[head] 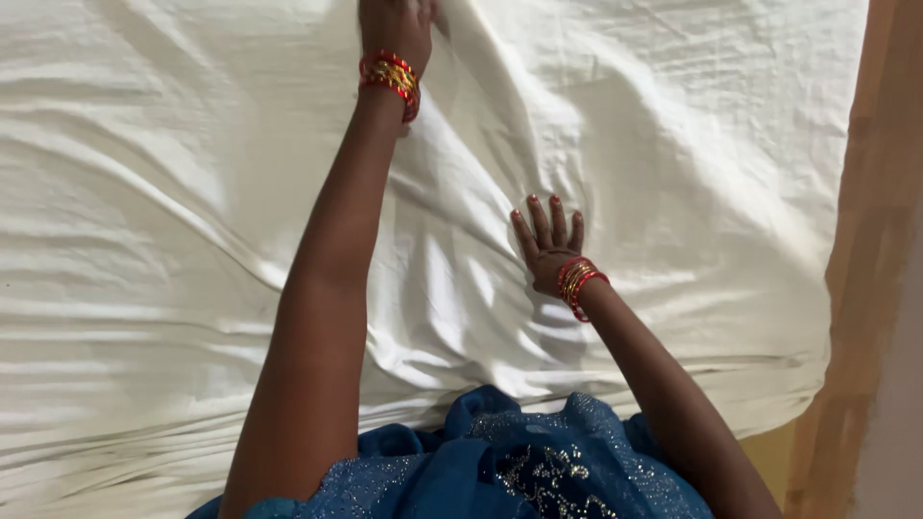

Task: The person spreads a large white bed sheet over a mattress on the floor. They use both hands to pull, smooth, and adjust the fabric, working from the center towards the edges to remove wrinkles and ensure full coverage of the mattress surface.

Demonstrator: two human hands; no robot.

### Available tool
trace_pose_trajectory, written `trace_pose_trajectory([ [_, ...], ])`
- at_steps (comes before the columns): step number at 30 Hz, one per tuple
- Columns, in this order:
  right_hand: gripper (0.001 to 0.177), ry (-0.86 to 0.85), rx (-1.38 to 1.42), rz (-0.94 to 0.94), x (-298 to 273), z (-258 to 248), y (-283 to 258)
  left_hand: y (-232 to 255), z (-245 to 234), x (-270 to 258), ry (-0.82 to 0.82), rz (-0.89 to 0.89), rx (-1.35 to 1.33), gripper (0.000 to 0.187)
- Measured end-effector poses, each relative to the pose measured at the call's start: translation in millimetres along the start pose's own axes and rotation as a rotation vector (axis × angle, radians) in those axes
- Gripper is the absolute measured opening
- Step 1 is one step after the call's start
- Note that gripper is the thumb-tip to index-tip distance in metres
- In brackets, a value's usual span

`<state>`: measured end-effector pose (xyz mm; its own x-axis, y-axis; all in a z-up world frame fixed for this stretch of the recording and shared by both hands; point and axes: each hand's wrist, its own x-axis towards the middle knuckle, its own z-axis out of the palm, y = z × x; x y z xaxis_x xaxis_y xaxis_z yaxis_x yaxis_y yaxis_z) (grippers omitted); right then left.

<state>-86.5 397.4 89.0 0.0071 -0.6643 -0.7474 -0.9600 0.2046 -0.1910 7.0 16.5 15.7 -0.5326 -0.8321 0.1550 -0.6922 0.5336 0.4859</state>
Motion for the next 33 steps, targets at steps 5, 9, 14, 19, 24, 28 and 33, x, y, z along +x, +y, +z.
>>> trace_pose_trajectory([
  [5, 0.099, -0.027, 0.005, 0.015, 1.7, -4.7, -1.9, 6.0, -4.4, -43.4, 0.161, 0.024, 0.262, 0.081],
  [9, 0.097, 0.012, 0.012, 0.004, 2.1, -5.3, -0.2, -3.4, -22.1, -87.9, 0.021, -0.145, 0.28, 0.087],
  [14, 0.098, 0.022, 0.013, 0.007, 1.1, -6.1, -2.7, -28.5, -79.3, -158.4, -0.003, -0.462, 0.352, 0.088],
  [19, 0.104, 0.067, 0.018, 0.021, -4.0, -9.0, -6.2, -64.1, -110.8, -225.2, 0.13, -0.636, 0.367, 0.092],
  [24, 0.112, 0.223, 0.019, 0.019, -3.5, 11.4, -4.2, -84.5, -127.6, -289.6, 0.223, -0.611, 0.35, 0.092],
  [28, 0.114, 0.53, 0.097, -0.029, 15.5, 36.7, 39.9, -91.6, -140.9, -327.2, 0.145, -0.658, 0.456, 0.089],
  [33, 0.107, 0.887, 0.078, 0.409, -4.9, 61.2, 194.5, -96.7, -142.0, -326.8, 0.131, -0.642, 0.492, 0.086],
])
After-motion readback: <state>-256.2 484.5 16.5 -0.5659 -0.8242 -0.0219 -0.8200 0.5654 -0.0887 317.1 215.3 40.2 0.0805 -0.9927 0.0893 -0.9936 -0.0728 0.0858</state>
